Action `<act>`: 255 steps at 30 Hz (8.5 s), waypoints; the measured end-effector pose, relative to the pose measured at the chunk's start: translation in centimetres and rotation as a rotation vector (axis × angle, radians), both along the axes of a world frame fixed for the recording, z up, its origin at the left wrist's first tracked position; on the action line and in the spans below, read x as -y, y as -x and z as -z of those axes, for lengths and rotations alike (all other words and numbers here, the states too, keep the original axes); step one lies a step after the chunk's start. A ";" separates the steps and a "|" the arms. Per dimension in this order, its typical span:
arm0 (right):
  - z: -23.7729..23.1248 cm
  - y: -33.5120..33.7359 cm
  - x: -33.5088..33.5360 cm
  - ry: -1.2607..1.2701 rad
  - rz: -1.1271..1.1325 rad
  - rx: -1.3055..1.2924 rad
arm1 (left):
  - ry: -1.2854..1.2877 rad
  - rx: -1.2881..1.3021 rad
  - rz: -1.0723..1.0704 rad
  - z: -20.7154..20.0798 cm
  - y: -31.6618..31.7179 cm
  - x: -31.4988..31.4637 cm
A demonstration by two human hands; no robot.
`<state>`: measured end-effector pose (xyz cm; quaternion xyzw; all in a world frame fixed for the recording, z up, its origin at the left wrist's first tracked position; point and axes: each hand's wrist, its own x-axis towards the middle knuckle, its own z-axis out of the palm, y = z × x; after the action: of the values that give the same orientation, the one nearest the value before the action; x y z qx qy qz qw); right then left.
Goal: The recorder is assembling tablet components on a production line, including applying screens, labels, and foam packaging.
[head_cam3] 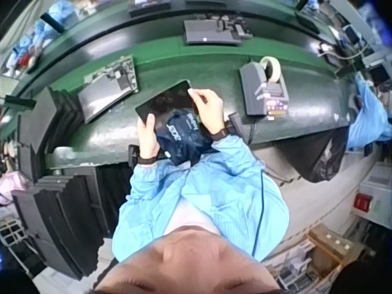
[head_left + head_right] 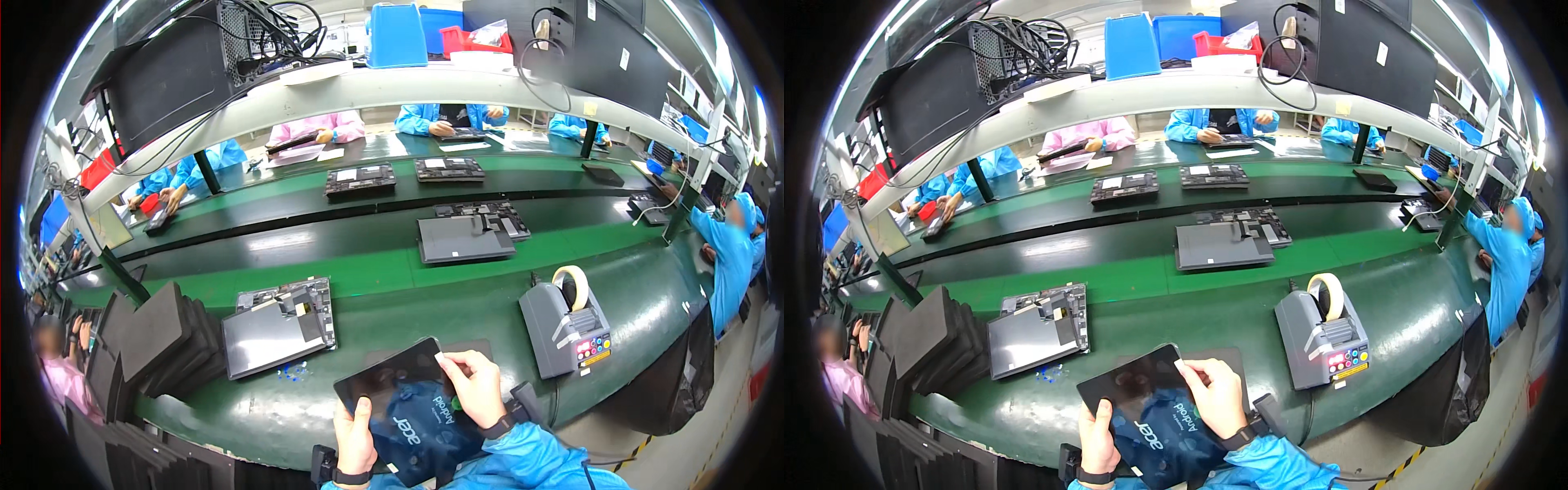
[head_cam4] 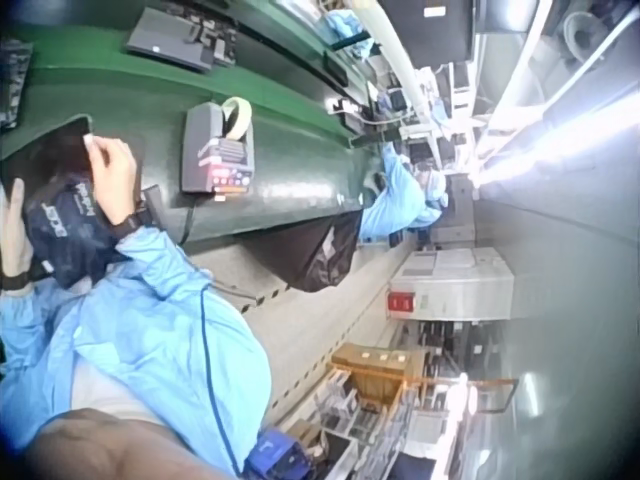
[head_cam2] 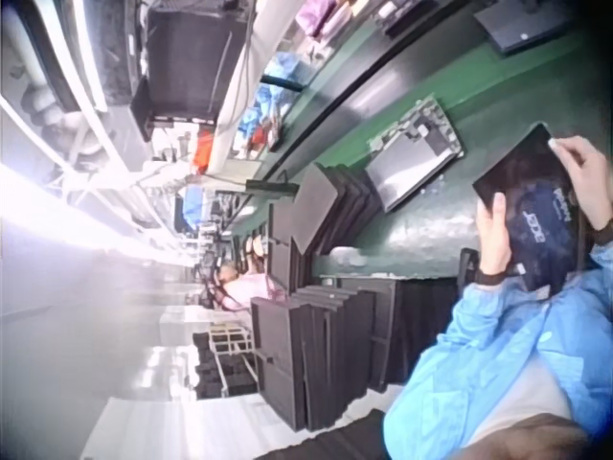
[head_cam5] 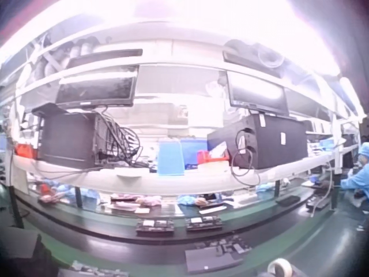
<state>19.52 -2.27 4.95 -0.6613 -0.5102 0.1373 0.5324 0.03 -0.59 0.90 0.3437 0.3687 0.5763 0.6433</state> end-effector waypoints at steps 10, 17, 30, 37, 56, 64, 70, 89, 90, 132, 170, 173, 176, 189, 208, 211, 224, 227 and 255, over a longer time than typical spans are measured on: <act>-1.5 -2.7 0.0 0.745 -0.449 -0.512 | 0.092 0.054 0.145 -0.8 1.3 -0.9; 0.1 -1.9 5.2 0.603 -0.478 -0.730 | 0.173 0.320 0.026 -1.8 2.0 -3.5; -3.4 4.9 -15.1 0.092 -0.553 -1.142 | -0.121 0.190 -0.081 -3.6 4.2 -4.6; 3.1 6.3 -38.6 0.331 -0.149 -0.743 | -0.035 -0.260 -0.128 4.9 6.0 -0.3; 13.1 -39.5 -34.4 0.793 0.928 0.470 | 0.124 -0.163 0.023 2.6 6.1 -1.8; 8.9 -29.2 -36.9 0.767 0.391 0.228 | 0.115 -0.183 -0.083 2.6 7.2 -1.7; 6.9 -27.3 -36.3 0.625 0.118 0.573 | 0.123 -0.130 -0.094 2.3 7.0 -1.1; -4.7 -8.3 -9.4 0.268 0.108 -0.552 | -0.017 0.348 0.160 1.8 7.6 -0.5; -5.0 -6.7 -6.9 0.314 0.144 -0.496 | -0.072 0.520 0.228 0.1 7.5 0.1; 1.4 -2.3 5.2 0.370 -0.372 -0.998 | 0.017 -0.888 0.822 -3.8 2.7 -10.8; 2.0 -2.9 4.8 0.371 -0.382 -1.012 | -0.722 -1.157 0.187 -4.3 0.7 -6.4; 1.8 -2.7 4.9 0.363 -0.379 -1.013 | -0.472 -1.278 -0.079 -1.6 6.7 -8.8; 1.9 -2.5 5.0 0.386 -0.394 -1.025 | -0.167 -1.354 -0.249 4.4 12.1 -11.1; 0.4 0.9 5.1 0.550 -0.321 -1.370 | -0.018 -0.877 -0.182 -1.4 11.7 -4.5; -6.2 -5.4 7.4 0.114 -0.521 -1.257 | -0.383 -0.563 0.652 -6.7 -6.5 -8.7; -7.9 -4.4 6.9 0.225 -0.390 -0.880 | -0.503 -0.930 0.501 -8.1 -7.5 -7.3; 2.4 -8.2 5.1 0.240 -0.224 -0.779 | -0.065 -0.838 0.239 1.0 2.5 -6.4; 3.0 -8.1 4.5 0.234 -0.168 -0.739 | -0.095 -0.922 0.251 0.0 2.1 -5.9; 1.7 -6.7 4.1 0.165 0.280 -0.042 | -0.291 -0.981 0.008 -2.1 0.4 -5.8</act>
<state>26.22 -6.41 3.24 -0.7644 -0.3889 0.1171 0.5007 -0.40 5.24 3.00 0.6611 0.5420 0.3901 0.3421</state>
